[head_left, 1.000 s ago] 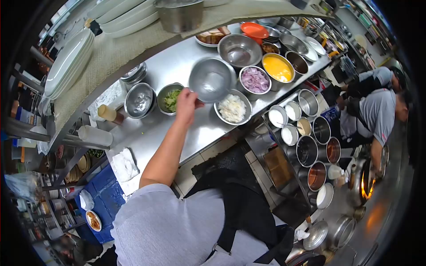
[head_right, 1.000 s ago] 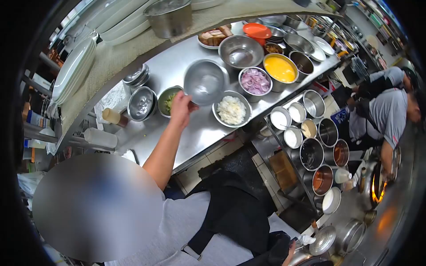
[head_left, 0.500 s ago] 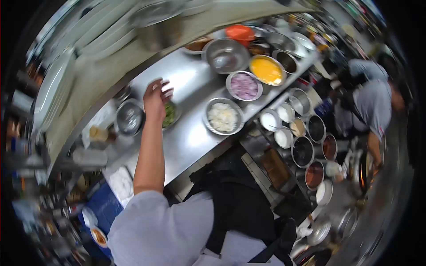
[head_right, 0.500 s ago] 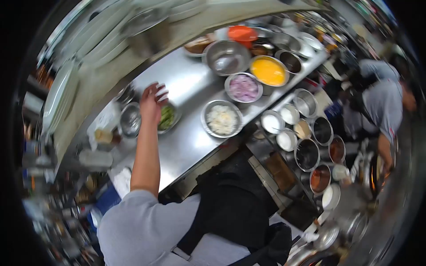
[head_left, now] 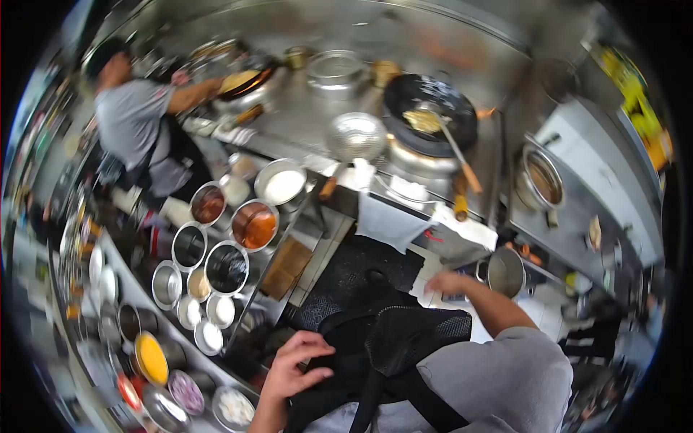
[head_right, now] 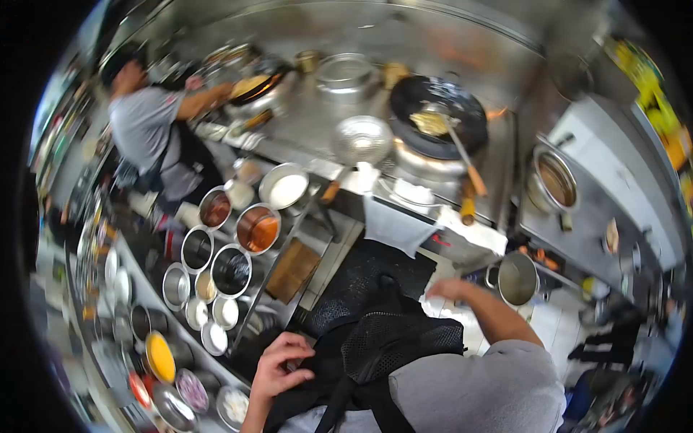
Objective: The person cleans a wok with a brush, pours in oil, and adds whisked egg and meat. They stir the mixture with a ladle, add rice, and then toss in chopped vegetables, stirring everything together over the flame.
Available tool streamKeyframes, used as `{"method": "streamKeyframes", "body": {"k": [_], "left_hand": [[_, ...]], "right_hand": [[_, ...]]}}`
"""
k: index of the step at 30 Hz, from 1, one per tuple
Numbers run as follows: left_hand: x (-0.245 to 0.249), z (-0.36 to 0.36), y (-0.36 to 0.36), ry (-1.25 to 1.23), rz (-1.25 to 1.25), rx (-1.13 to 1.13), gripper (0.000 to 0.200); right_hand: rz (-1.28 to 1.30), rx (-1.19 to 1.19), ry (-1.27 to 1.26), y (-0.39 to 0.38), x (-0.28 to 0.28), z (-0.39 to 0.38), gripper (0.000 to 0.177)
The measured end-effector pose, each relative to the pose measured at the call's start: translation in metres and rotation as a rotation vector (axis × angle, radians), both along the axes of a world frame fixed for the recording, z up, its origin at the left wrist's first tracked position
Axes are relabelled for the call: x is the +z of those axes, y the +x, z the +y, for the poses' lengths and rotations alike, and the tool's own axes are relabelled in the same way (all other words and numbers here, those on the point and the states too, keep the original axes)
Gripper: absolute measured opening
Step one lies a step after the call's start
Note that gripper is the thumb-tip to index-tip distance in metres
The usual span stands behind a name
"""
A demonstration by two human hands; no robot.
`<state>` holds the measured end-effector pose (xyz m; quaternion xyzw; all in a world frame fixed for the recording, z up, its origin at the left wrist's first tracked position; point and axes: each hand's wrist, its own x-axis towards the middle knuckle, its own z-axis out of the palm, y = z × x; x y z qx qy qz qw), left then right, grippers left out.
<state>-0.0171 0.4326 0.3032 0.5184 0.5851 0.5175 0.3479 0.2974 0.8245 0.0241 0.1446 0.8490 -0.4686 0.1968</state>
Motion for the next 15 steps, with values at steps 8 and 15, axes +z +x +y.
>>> {"method": "streamKeyframes", "body": {"k": [8,15], "left_hand": [[0.059,0.16,0.038,0.391,0.153,-0.569,0.029],[0.075,0.275,0.038,0.558,0.101,-0.696,0.014]], "right_hand": [[0.172,-0.989,0.839,-0.015,0.164,0.152,0.043],[-0.19,-0.84,0.492,-0.067,0.15,0.251,0.08]]}}
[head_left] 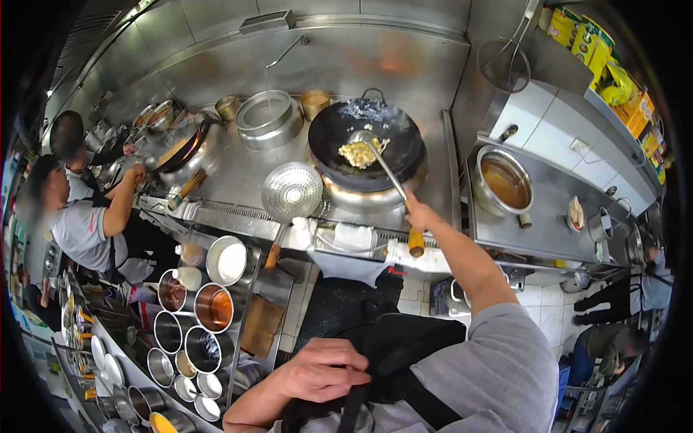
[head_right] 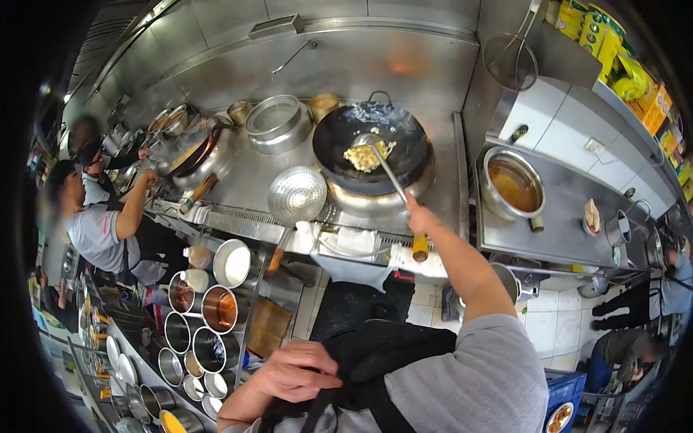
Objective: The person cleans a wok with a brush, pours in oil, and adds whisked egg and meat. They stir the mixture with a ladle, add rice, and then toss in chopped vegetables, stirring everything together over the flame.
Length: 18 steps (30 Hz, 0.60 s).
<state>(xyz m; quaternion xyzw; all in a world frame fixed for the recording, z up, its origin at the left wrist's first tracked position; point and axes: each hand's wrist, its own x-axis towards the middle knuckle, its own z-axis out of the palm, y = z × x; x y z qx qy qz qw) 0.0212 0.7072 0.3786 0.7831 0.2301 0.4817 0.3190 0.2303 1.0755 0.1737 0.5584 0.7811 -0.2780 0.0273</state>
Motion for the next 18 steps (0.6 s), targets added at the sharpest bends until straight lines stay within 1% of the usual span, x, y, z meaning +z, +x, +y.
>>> {"method": "streamKeyframes", "body": {"k": [1,3,5,6,7,8,9,10,12,13,15,16,17,18], "left_hand": [[0.004,0.01,-0.006,0.009,-0.024,0.029,0.012],[0.012,0.022,-0.025,0.025,-0.068,0.062,0.009],[0.02,0.021,-0.038,0.068,-0.148,0.099,0.012],[0.027,0.022,-0.041,0.104,-0.198,0.129,0.013],[0.032,0.028,-0.048,0.127,-0.216,0.111,0.009],[0.036,0.033,-0.05,0.151,-0.234,0.094,0.008],[0.039,0.017,-0.042,-0.115,-0.366,0.303,0.023],[0.037,0.028,-0.044,-0.116,-0.367,0.3,0.023],[0.033,0.055,-0.054,-0.054,-0.272,-0.035,0.015],[0.035,0.068,-0.055,-0.083,-0.199,-0.132,0.014],[0.029,0.089,-0.054,-0.118,-0.144,-0.27,0.015],[0.029,0.097,-0.054,-0.147,-0.102,-0.332,0.015],[0.03,0.102,-0.054,-0.153,-0.107,-0.334,0.015],[0.033,0.105,-0.055,-0.172,-0.091,-0.335,0.015]], "right_hand": [[0.0,0.004,0.008,0.004,0.003,0.014,0.08],[0.08,0.073,0.137,0.017,0.023,0.026,0.081],[0.113,0.146,0.113,0.043,0.048,0.019,0.081],[0.073,0.157,0.062,0.057,0.066,0.005,0.081],[0.032,0.169,0.013,0.071,0.081,-0.009,0.081],[0.059,0.18,0.007,0.085,0.085,-0.021,0.082],[-0.031,0.125,-0.148,0.088,0.103,-0.031,0.083],[-0.032,0.122,-0.148,0.088,0.098,-0.022,0.083],[0.08,0.187,-0.138,0.086,0.069,-0.002,0.083],[0.13,0.136,-0.186,0.07,0.062,0.016,0.08],[0.273,0.123,-0.029,0.049,-0.005,0.07,0.078],[0.322,-0.002,-0.122,0.034,0.002,0.081,0.076],[0.371,-0.13,-0.216,0.012,0.011,0.084,0.074],[0.369,-0.132,-0.22,-0.006,0.008,0.074,0.074]]}}
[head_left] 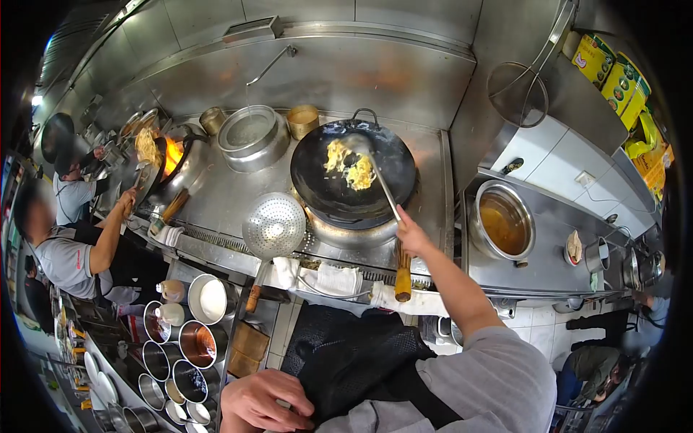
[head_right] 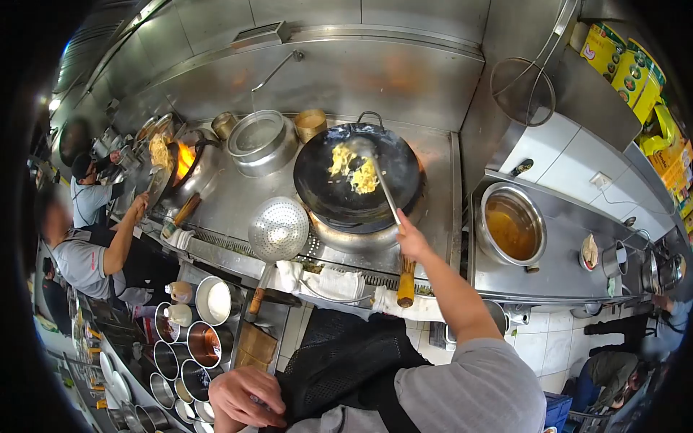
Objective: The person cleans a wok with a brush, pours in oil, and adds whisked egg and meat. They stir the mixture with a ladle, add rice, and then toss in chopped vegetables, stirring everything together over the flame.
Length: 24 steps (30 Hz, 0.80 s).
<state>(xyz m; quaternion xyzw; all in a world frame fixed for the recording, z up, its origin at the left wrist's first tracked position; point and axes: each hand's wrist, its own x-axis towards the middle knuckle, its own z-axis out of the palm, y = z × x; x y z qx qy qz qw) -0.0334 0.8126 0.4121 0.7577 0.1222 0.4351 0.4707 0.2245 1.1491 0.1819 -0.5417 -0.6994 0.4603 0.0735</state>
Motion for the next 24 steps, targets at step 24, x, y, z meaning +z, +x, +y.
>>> {"method": "streamKeyframes", "body": {"k": [24], "left_hand": [[-0.164,0.064,-0.198,-0.656,0.004,0.696,0.013]], "right_hand": [[-0.382,-0.002,0.255,-0.057,0.093,-0.089,0.081]]}}
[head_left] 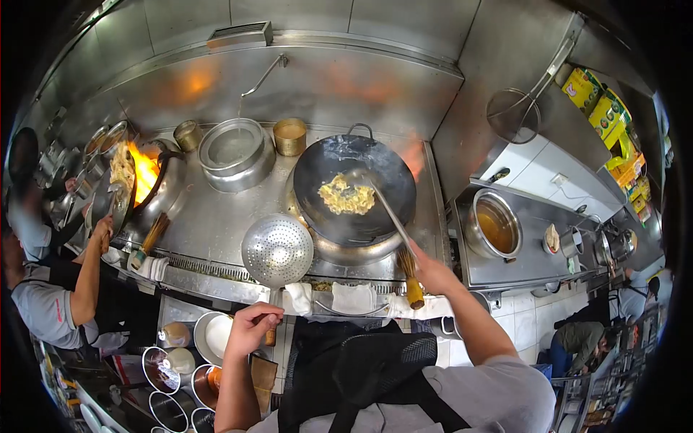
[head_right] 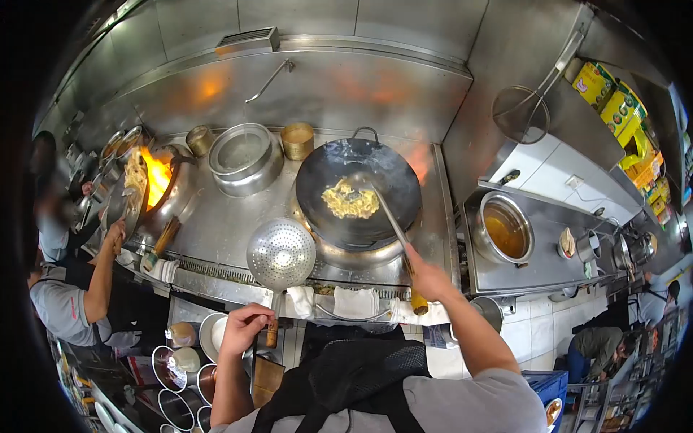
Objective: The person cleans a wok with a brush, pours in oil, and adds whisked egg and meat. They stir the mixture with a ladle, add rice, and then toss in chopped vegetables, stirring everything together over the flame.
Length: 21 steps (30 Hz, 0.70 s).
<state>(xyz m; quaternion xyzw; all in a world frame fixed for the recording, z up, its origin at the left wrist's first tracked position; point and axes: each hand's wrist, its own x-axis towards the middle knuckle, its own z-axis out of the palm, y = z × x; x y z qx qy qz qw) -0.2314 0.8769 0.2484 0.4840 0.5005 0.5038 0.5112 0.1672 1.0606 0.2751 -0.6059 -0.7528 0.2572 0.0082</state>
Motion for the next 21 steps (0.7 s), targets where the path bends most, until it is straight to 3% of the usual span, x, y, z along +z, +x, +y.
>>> {"method": "streamKeyframes", "body": {"k": [3,5,7,9,12,14,17,19,21], "left_hand": [[-0.018,0.007,0.002,-0.057,-0.129,0.053,0.014],[-0.029,0.02,0.016,-0.09,-0.068,0.071,0.015],[-0.032,0.046,0.035,-0.102,-0.022,0.019,0.015],[-0.045,0.076,0.066,-0.113,0.008,-0.016,0.016],[-0.063,0.102,0.1,-0.088,0.101,-0.106,0.016],[-0.065,0.108,0.122,-0.034,0.135,-0.171,0.017],[-0.067,0.11,0.137,-0.05,0.165,-0.145,0.016],[-0.07,0.114,0.141,-0.015,0.232,-0.12,0.016],[-0.06,0.132,0.151,0.043,0.339,-0.104,0.016]], "right_hand": [[-0.097,0.167,-0.044,0.024,0.026,-0.018,0.083],[-0.248,-0.019,-0.399,-0.007,0.048,-0.014,0.086],[-0.19,0.101,-0.031,0.003,-0.033,0.036,0.088],[-0.086,0.071,0.073,-0.016,-0.079,0.066,0.087],[0.091,-0.037,-0.181,-0.033,-0.056,0.047,0.083],[0.144,0.103,-0.221,0.012,-0.064,0.026,0.086],[0.11,0.205,-0.172,0.078,-0.059,0.007,0.089],[-0.025,0.09,-0.257,0.093,-0.058,0.017,0.086],[-0.057,0.108,0.052,0.075,-0.063,0.053,0.085]]}}
